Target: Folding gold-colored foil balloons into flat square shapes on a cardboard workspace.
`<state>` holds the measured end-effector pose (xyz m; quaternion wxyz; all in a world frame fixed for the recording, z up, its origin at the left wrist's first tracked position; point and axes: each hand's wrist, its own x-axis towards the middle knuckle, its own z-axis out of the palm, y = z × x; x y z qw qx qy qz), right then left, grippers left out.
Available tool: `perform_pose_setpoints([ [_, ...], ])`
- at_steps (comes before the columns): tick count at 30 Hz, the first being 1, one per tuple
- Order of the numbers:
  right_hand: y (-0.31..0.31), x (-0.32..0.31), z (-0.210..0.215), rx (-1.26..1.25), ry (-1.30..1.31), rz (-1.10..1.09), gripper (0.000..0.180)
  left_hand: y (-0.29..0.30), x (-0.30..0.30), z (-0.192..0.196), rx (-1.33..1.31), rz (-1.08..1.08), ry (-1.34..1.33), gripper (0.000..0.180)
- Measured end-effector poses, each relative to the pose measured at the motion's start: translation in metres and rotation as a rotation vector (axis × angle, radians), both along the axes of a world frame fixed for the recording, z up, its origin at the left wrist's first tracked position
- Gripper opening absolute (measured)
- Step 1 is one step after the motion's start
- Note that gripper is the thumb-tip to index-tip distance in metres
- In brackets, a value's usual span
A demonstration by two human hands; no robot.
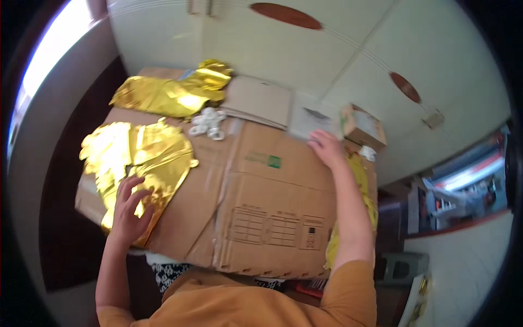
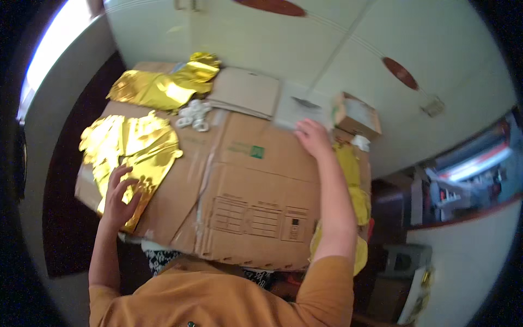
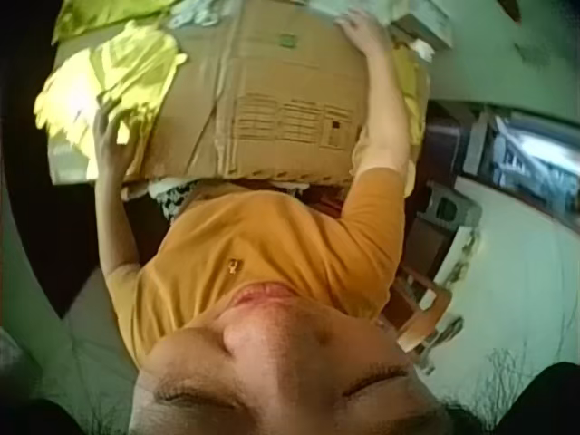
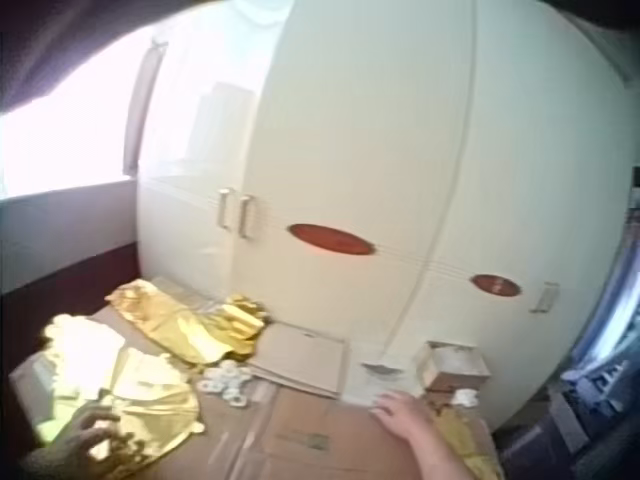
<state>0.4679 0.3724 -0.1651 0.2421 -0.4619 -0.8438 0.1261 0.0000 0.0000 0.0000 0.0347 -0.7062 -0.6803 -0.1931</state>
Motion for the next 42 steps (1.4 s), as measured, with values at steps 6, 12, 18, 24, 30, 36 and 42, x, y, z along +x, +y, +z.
perform_pose_setpoints([
  [6, 0.048, 0.076, 0.040, 0.280, -0.247, -0.045, 0.032, -0.001, 0.010, -0.054, 0.114, 0.213, -0.232, 0.036],
  [12, -0.084, -0.057, 0.095, -0.047, -0.023, 0.071, 0.033, -0.034, -0.019, -0.057, -0.020, 0.590, -0.330, 0.053],
  [18, -0.209, -0.204, 0.080, -0.047, -0.112, 0.294, 0.059, 0.002, -0.124, -0.073, 0.027, 0.554, -0.184, 0.064],
  [24, -0.203, -0.269, 0.053, -0.070, -0.225, 0.152, 0.074, 0.071, -0.192, -0.037, -0.611, 0.515, 0.197, 0.138],
  [30, -0.164, -0.299, 0.058, -0.135, -0.317, 0.222, 0.071, 0.091, -0.236, -0.038, -0.917, 0.434, -0.052, 0.154],
  [36, -0.172, -0.296, 0.052, -0.212, 0.066, 0.140, 0.076, 0.059, -0.244, -0.047, -0.670, 0.468, -0.266, 0.139],
  [42, -0.288, -0.252, 0.072, -0.201, 0.149, 0.309, 0.061, 0.050, -0.324, -0.102, -0.437, 0.536, -1.016, 0.109],
])
